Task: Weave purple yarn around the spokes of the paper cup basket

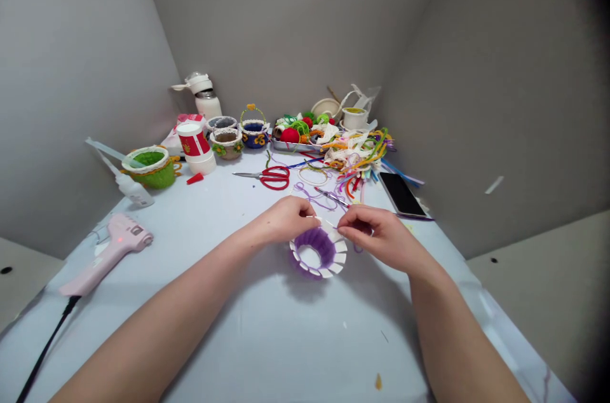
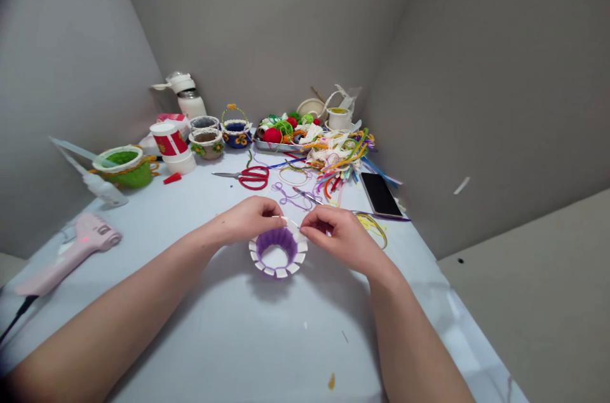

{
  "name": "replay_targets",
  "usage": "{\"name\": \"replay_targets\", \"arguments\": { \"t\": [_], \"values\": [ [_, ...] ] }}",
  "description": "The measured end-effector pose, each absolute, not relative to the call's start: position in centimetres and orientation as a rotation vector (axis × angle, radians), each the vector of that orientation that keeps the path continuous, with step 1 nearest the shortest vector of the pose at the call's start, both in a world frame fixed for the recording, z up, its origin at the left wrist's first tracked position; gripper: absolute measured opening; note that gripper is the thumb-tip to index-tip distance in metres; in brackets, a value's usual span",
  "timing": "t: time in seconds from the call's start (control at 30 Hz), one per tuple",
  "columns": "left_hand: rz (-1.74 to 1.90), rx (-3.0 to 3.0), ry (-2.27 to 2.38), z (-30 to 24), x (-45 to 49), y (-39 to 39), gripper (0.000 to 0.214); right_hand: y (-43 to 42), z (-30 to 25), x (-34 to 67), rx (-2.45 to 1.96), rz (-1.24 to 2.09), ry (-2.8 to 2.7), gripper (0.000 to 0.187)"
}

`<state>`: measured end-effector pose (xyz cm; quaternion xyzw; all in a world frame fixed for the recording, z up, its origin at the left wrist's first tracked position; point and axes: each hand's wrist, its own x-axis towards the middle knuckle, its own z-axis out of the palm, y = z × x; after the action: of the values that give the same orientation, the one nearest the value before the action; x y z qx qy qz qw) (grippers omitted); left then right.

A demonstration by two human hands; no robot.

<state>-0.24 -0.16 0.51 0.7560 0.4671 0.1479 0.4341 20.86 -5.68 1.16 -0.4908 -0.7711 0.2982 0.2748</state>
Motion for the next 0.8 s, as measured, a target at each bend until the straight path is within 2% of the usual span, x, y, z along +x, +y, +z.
{"name": "replay_targets", "arguments": {
  "t": [0.23, 0.5, 0.8],
  "values": [
    [0.37, 1.87, 1.192, 0.6, -0.3, -0.1, 0.024, -6.1, 1.8, 21.4, -1.267, 0.81, -2.189, 0.017],
    [0.297, 1.885, 1.181, 1.4, -1.0, -0.1, 0.022, -5.1, 0.5, 22.2, -1.367, 1.077, -2.02, 0.024],
    [0.303, 1.876, 1.16, 1.6, -1.0, -0.2, 0.022, -4.6, -0.2, 21.1, -1.331, 1.133, -2.171, 0.017]
  ]
}}
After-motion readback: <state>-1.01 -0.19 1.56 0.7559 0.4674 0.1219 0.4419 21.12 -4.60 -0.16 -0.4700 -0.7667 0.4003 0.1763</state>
